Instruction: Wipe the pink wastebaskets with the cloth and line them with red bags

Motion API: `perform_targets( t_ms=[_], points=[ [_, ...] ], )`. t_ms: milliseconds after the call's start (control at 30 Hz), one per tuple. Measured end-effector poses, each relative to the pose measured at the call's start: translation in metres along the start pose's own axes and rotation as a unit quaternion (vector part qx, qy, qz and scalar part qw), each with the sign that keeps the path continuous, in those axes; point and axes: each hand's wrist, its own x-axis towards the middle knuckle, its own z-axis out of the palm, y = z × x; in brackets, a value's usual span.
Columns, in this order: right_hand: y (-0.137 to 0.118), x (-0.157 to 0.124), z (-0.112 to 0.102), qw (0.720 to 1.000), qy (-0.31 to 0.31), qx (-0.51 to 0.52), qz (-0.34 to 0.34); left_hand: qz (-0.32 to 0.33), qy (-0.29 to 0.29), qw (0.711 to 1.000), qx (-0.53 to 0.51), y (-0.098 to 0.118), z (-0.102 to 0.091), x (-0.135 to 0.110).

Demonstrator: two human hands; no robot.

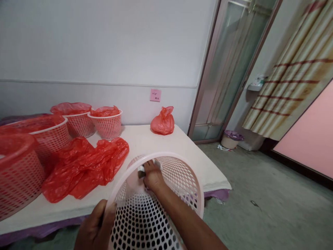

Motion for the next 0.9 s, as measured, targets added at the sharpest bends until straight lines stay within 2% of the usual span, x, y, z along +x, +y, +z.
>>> perform_targets(
  t_ms=[100, 233, 367, 467, 533, 600, 733, 800, 900],
  points=[
    [-0.003, 0.000, -0.029, 0.997, 0.034, -0.059, -0.033, 0.011, -0.022, 0.999, 0.034, -0.008, -0.008, 0.009],
    [-0.012, -0.017, -0.053, 0.985, 0.065, -0.147, -0.062, -0.017, -0.023, 0.999, 0.037, -0.019, -0.013, 0.016],
    [-0.024, -0.032, -0.081, 0.929, 0.138, -0.292, -0.183, -0.070, 0.012, 0.997, 0.010, -0.019, -0.016, 0.019],
    [-0.029, -0.036, -0.106, 0.902, 0.141, -0.332, -0.238, -0.115, 0.038, 0.993, -0.007, -0.014, -0.019, 0.021],
    [-0.028, -0.039, -0.115, 0.895, 0.113, -0.358, -0.241, -0.129, 0.039, 0.991, -0.016, -0.012, -0.021, 0.021],
    [-0.024, -0.044, -0.114, 0.893, 0.077, -0.386, -0.219, -0.137, 0.038, 0.990, -0.025, -0.012, -0.021, 0.022],
    [-0.015, -0.059, -0.092, 0.897, -0.044, -0.413, -0.147, -0.132, 0.036, 0.990, -0.022, -0.011, -0.020, 0.022],
    [-0.013, -0.065, -0.077, 0.906, -0.111, -0.393, -0.111, -0.125, 0.039, 0.991, -0.014, -0.009, -0.018, 0.022],
    [-0.014, -0.072, -0.061, 0.923, -0.171, -0.334, -0.081, -0.126, 0.038, 0.991, -0.015, -0.010, -0.018, 0.020]
  ],
)
